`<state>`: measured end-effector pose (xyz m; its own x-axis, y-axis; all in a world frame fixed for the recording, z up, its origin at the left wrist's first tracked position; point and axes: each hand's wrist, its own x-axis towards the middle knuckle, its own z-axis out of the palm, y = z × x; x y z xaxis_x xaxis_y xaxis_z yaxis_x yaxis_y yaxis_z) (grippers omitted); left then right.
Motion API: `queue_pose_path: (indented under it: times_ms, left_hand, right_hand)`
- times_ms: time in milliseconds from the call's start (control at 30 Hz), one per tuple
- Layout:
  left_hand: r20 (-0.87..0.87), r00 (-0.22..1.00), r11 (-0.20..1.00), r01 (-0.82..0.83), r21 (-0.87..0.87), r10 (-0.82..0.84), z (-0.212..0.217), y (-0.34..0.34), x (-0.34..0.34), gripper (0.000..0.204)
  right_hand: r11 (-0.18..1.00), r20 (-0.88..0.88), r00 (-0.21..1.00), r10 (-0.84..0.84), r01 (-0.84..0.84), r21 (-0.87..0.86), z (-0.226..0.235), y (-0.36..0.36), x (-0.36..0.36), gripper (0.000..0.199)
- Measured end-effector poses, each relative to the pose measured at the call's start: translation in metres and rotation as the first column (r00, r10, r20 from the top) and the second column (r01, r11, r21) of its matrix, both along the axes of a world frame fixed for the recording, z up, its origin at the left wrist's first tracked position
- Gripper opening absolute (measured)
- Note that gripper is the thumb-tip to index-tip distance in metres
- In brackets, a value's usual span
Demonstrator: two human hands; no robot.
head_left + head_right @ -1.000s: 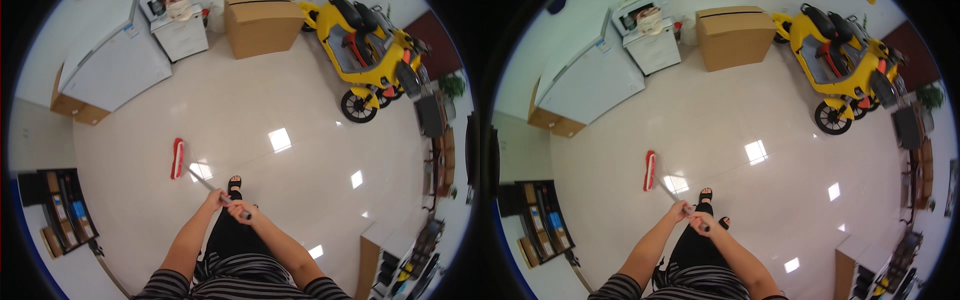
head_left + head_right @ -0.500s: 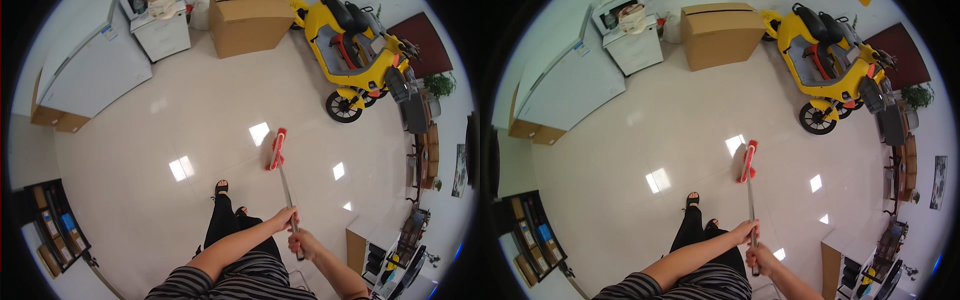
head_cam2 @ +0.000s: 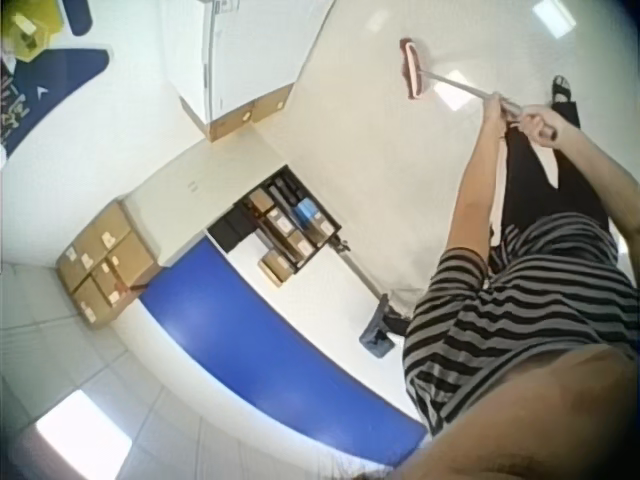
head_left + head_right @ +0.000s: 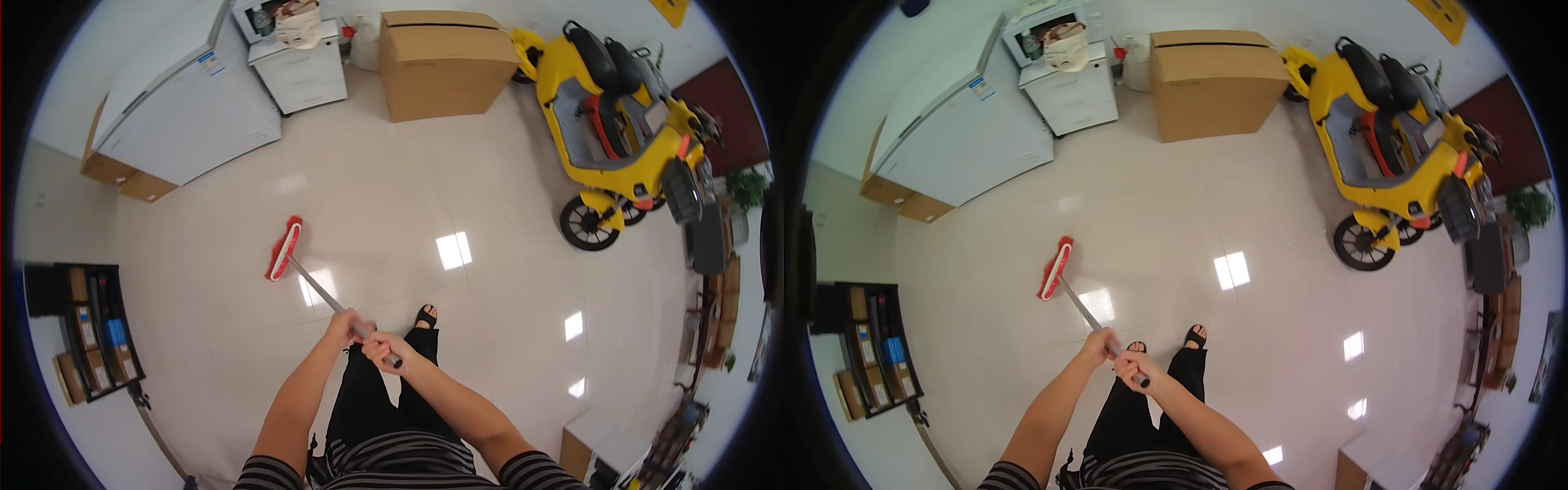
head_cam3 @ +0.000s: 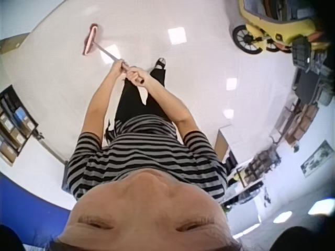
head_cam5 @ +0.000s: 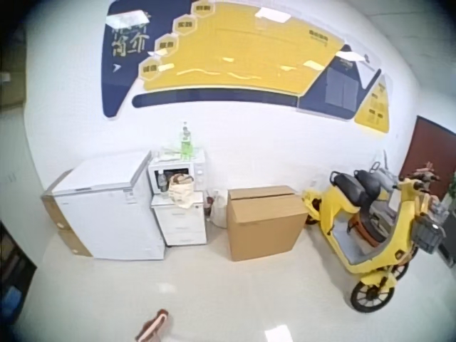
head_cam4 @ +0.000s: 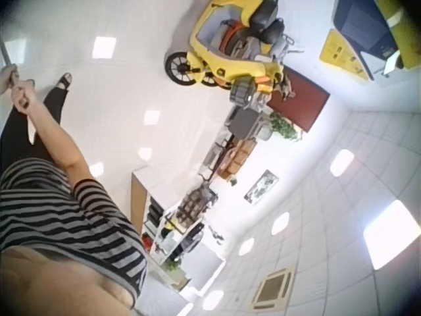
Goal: Sweeping the floor of an office showroom with a broom.
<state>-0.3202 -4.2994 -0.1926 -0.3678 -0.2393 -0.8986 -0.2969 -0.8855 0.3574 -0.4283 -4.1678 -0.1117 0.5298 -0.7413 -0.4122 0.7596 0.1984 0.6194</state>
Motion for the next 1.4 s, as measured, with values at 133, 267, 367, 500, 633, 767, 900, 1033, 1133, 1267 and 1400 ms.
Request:
queue_pose_path:
  times_ms: [133, 267, 367, 500, 633, 767, 900, 1033, 1133, 1267, 1400]
  left_hand:
    - [-0.161, 0.985, 0.998, 0.067, 0.013, -0.064, -0.039, 0.038, -0.058, 0.013]
    - [-0.142, 0.975, 0.928, 0.207, 0.309, -0.170, -0.015, 0.205, -0.166, 0.016]
    - [-0.253, 0.937, 0.801, 0.338, 0.494, -0.240, 0.045, 0.285, -0.222, 0.012]
    - [-0.434, 0.876, 0.722, 0.438, 0.536, -0.210, 0.076, 0.296, -0.250, 0.011]
    - [-0.483, 0.850, 0.743, 0.461, 0.485, -0.212, 0.121, 0.262, -0.236, 0.014]
    - [-0.334, 0.934, 0.883, 0.261, 0.390, -0.129, 0.154, 0.200, -0.223, 0.010]
    - [-0.171, 0.985, 0.990, 0.061, 0.128, -0.039, 0.127, 0.096, -0.205, 0.008]
    - [0.015, 1.000, 0.996, 0.020, -0.082, -0.019, 0.057, -0.045, -0.200, 0.012]
    - [-0.053, 0.998, 1.000, -0.022, -0.020, 0.021, 0.015, -0.132, -0.222, 0.009]
    - [-0.121, 0.993, 0.991, 0.032, 0.134, -0.015, -0.036, -0.112, -0.277, 0.011]
    - [-0.153, 0.981, 0.855, 0.179, 0.487, -0.118, -0.013, 0.030, -0.322, 0.019]
  right_hand:
    - [0.999, -0.258, 0.965, 0.042, -0.032, 0.045, -0.018, 0.036, -0.057, 0.021]
    - [0.963, -0.438, 0.890, 0.129, -0.007, 0.270, 0.036, 0.196, -0.124, 0.041]
    - [0.890, -0.281, 0.959, -0.042, 0.164, 0.426, 0.120, 0.252, -0.158, 0.034]
    - [0.773, -0.408, 0.880, 0.242, 0.079, 0.629, 0.172, 0.219, -0.179, 0.020]
    - [0.815, -0.540, 0.759, 0.363, 0.022, 0.580, 0.211, 0.188, -0.157, 0.029]
    - [0.892, -0.506, 0.804, 0.312, -0.064, 0.448, 0.217, 0.155, -0.162, 0.030]
    - [0.984, -0.361, 0.926, 0.115, -0.058, 0.166, 0.145, 0.084, -0.168, 0.028]
    - [0.999, -0.196, 0.981, 0.008, -0.001, 0.033, 0.051, -0.055, -0.172, 0.022]
    - [0.993, -0.066, 0.997, 0.027, -0.019, 0.116, 0.018, -0.138, -0.204, 0.027]
    - [0.981, -0.333, 0.939, 0.085, -0.020, 0.194, 0.011, -0.126, -0.250, 0.034]
    - [0.906, -0.233, 0.971, 0.048, 0.056, 0.420, 0.078, -0.010, -0.271, 0.036]
